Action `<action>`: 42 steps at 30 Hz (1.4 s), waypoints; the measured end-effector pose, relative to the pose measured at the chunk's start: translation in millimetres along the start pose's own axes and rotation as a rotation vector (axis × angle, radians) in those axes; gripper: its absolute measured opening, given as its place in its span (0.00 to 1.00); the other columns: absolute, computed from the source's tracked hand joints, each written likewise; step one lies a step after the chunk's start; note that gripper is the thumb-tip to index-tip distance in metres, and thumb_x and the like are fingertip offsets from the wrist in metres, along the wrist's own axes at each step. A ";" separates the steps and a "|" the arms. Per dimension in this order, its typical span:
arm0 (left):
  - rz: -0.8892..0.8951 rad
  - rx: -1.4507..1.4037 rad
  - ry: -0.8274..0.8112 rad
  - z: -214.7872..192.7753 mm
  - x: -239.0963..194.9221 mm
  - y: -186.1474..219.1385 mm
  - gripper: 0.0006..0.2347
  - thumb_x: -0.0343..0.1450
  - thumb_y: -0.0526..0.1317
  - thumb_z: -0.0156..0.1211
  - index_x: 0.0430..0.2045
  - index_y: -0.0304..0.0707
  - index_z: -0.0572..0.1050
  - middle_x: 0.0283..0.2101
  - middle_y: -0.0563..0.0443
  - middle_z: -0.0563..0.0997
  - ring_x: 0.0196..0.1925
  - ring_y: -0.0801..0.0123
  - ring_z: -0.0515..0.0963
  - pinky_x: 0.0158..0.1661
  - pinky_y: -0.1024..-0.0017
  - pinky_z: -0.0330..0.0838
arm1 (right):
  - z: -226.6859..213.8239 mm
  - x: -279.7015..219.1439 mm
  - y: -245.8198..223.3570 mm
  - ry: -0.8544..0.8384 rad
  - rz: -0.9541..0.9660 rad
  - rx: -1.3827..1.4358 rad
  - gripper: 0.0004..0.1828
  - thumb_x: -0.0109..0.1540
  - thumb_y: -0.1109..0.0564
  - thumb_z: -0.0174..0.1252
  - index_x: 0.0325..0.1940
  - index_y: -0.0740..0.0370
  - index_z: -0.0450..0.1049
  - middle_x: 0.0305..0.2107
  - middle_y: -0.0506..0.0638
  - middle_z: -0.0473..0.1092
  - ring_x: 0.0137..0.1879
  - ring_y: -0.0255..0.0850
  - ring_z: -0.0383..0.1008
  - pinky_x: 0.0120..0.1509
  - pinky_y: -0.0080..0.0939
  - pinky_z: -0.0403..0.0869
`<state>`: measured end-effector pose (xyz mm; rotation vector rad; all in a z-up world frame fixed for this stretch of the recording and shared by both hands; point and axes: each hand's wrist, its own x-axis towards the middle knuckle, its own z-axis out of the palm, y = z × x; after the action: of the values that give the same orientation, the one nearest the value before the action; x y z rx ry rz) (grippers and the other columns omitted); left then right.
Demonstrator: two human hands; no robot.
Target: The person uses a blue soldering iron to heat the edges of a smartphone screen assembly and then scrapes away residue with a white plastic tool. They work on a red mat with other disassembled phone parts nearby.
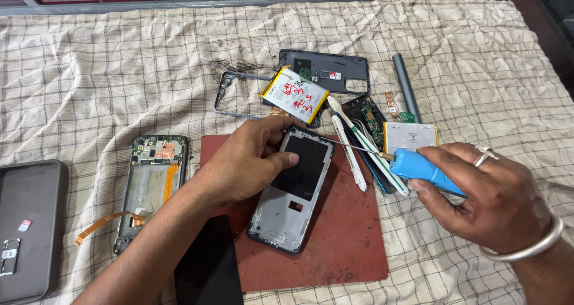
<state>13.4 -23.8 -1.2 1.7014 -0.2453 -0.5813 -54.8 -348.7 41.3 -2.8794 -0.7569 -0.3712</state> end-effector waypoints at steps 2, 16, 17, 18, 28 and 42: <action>0.016 -0.024 -0.007 0.1 -0.2 0.5 0.21 0.69 0.27 0.57 0.59 0.28 0.69 0.41 0.45 0.87 0.41 0.74 0.85 0.41 0.75 0.80 | -0.7 0.2 -0.1 0.007 -0.013 0.007 0.23 0.55 0.51 0.66 0.46 0.73 0.78 0.38 0.66 0.79 0.30 0.45 0.82 0.27 0.40 0.78; 0.022 -0.062 -0.059 -0.4 0.7 -1.3 0.18 0.69 0.25 0.55 0.56 0.30 0.72 0.40 0.45 0.87 0.41 0.74 0.86 0.42 0.74 0.82 | -9.0 -1.1 -3.3 -0.023 -0.008 -0.025 0.24 0.55 0.51 0.68 0.48 0.72 0.78 0.39 0.62 0.79 0.29 0.42 0.81 0.29 0.39 0.77; 0.031 -0.075 -0.065 -0.7 1.0 -1.0 0.18 0.69 0.25 0.55 0.56 0.30 0.72 0.40 0.45 0.87 0.42 0.74 0.86 0.42 0.75 0.82 | -9.2 -0.3 -3.6 -0.023 -0.014 -0.030 0.24 0.55 0.51 0.68 0.48 0.71 0.78 0.39 0.61 0.79 0.29 0.42 0.81 0.29 0.39 0.77; 0.024 -0.061 -0.061 -0.9 1.0 -0.6 0.19 0.69 0.25 0.55 0.56 0.31 0.72 0.40 0.46 0.87 0.41 0.74 0.86 0.42 0.74 0.82 | -9.6 0.4 -3.9 -0.022 -0.020 -0.035 0.24 0.55 0.51 0.68 0.48 0.71 0.78 0.39 0.61 0.79 0.30 0.42 0.81 0.29 0.38 0.77; 0.003 -0.015 -0.047 -0.3 -1.7 3.5 0.19 0.69 0.26 0.56 0.56 0.32 0.73 0.40 0.45 0.87 0.41 0.73 0.86 0.42 0.73 0.81 | -6.3 -1.7 -4.7 -0.032 -0.022 -0.031 0.24 0.55 0.50 0.67 0.47 0.71 0.78 0.37 0.62 0.79 0.30 0.43 0.81 0.28 0.40 0.77; 0.045 -0.030 -0.063 -1.0 -1.0 -0.2 0.18 0.69 0.26 0.56 0.56 0.31 0.72 0.41 0.45 0.86 0.42 0.73 0.85 0.43 0.74 0.80 | -1.4 6.8 -4.4 -0.037 -0.043 0.035 0.25 0.56 0.50 0.67 0.46 0.76 0.77 0.35 0.69 0.79 0.26 0.45 0.82 0.22 0.38 0.77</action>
<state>13.0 -22.4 -1.0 1.6465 -0.3176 -0.6037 -51.6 -342.0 44.8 -2.8490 -0.8237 -0.3077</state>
